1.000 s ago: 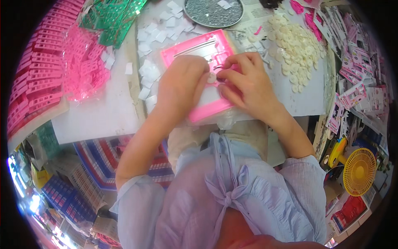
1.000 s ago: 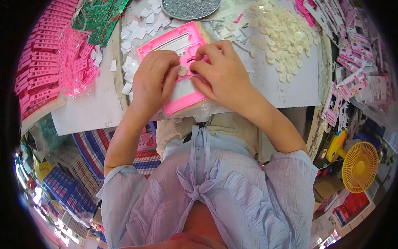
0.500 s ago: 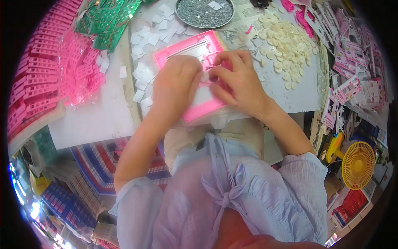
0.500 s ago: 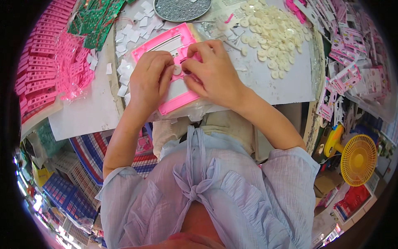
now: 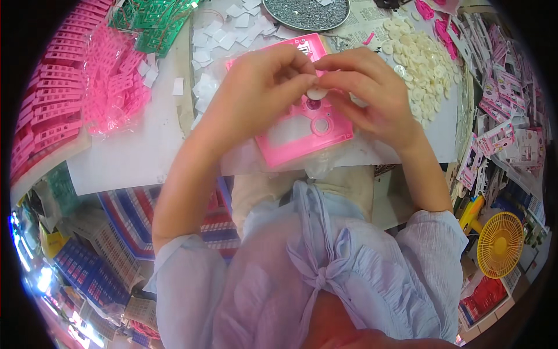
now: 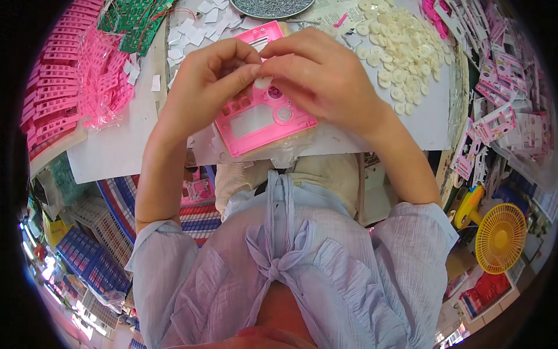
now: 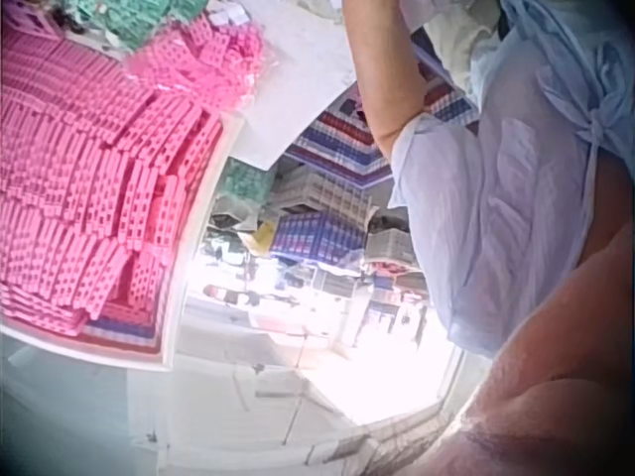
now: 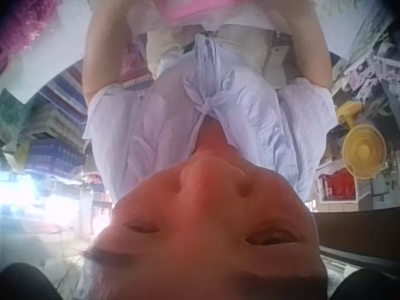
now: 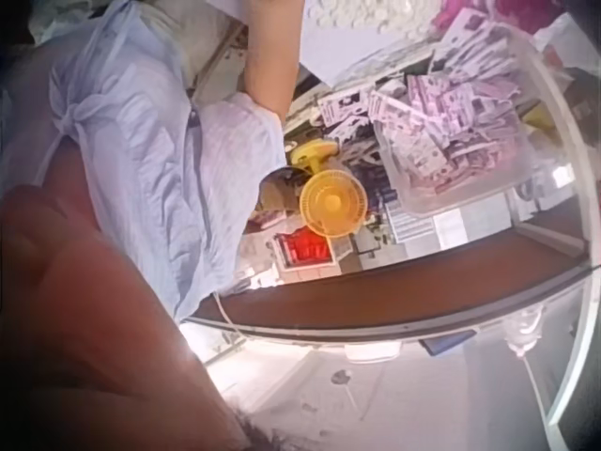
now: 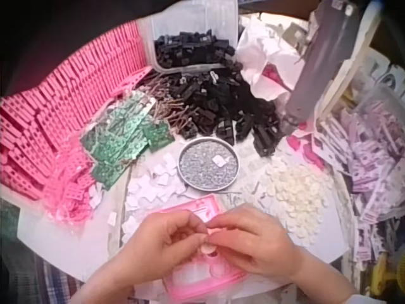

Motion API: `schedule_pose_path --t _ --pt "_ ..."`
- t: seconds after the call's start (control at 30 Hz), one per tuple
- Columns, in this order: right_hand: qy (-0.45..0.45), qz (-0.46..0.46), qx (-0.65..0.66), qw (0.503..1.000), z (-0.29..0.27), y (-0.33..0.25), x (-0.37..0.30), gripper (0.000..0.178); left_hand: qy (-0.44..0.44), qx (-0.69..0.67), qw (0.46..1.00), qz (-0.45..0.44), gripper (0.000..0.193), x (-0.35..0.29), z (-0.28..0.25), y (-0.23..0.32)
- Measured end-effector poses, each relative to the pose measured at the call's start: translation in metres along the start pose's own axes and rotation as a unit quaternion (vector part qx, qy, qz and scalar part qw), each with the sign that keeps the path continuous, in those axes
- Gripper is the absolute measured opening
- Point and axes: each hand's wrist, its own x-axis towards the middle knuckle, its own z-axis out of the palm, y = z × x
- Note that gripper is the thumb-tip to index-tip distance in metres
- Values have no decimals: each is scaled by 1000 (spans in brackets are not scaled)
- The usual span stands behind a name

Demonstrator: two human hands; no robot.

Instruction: Assembling and testing pink electronic toy piggy banks at a factory workbench.

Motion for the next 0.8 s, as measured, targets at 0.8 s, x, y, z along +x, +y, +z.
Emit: schedule_pose_path --t 0.8 --pt "122 391 -285 867 -216 -62 -154 19 64 64 995 35 14 -29 -9 -46"
